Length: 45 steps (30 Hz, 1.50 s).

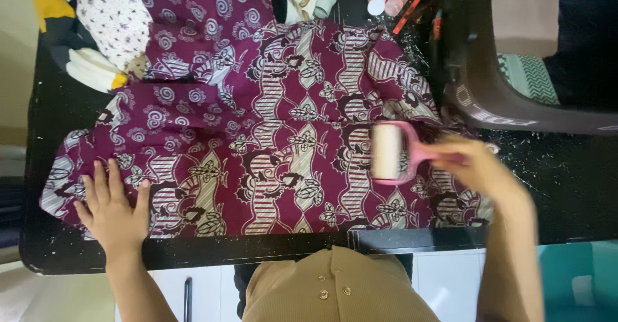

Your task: The person uses a lint roller to clean a patterned maroon fabric laid on a table, then folds the fabric into a compact rectangle. The lint roller is used repeatedly across the fabric surface before folding begins.

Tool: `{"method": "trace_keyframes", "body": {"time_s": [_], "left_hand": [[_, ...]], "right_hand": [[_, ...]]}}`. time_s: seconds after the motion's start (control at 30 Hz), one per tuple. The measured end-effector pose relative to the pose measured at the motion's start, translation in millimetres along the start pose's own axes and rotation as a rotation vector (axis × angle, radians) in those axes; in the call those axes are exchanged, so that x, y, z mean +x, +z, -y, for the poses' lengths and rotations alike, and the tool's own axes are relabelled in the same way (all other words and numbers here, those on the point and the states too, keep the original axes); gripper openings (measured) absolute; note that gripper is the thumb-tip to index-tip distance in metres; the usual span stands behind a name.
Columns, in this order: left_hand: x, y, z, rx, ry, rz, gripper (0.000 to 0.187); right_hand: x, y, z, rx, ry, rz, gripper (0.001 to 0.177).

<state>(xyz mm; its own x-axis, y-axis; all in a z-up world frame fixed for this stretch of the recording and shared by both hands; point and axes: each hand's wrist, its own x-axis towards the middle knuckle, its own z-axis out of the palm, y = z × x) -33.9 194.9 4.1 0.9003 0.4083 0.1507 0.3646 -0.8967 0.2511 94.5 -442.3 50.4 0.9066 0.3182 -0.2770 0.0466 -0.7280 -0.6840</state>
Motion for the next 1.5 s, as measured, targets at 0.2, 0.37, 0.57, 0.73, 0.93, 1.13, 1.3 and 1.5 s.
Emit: {"method": "trace_keyframes", "body": {"time_s": [0.2,0.37,0.57,0.73,0.93,1.13,1.3,1.5], "left_hand": [[-3.7,7.2,0.0,0.046,0.034,-0.088,0.067],[3.2,16.1,-42.0,-0.099,0.177,-0.117,0.045],[16.7,24.2,-118.1,-0.303,0.504,-0.045,0.024],[18.7,34.1,-143.6,-0.246,0.583,0.039,0.043],[17.7,39.7,-135.2,-0.221,0.585,0.083,0.051],[18.2,41.5,-137.3,-0.207,0.569,0.079,0.05],[20.3,37.5,-138.3,-0.219,0.575,0.076,0.049],[19.6,38.6,-136.6,-0.177,0.549,0.082,0.05]], "right_hand": [[-50.8,-62.3,-44.3,-0.315,0.27,-0.089,0.033],[-28.7,-56.7,-19.0,-0.205,0.024,0.001,0.038],[32.7,20.1,71.8,-0.09,-0.458,0.097,0.039],[57.0,111.7,154.1,-0.066,-0.42,0.082,0.045],[58.9,145.1,169.1,0.101,-0.618,0.045,0.055],[41.0,119.4,116.2,-0.06,-0.638,-0.098,0.056],[26.9,99.0,50.6,-0.184,-0.357,-0.5,0.029],[-7.2,66.6,-34.4,-0.41,0.028,-0.763,0.025]]}}
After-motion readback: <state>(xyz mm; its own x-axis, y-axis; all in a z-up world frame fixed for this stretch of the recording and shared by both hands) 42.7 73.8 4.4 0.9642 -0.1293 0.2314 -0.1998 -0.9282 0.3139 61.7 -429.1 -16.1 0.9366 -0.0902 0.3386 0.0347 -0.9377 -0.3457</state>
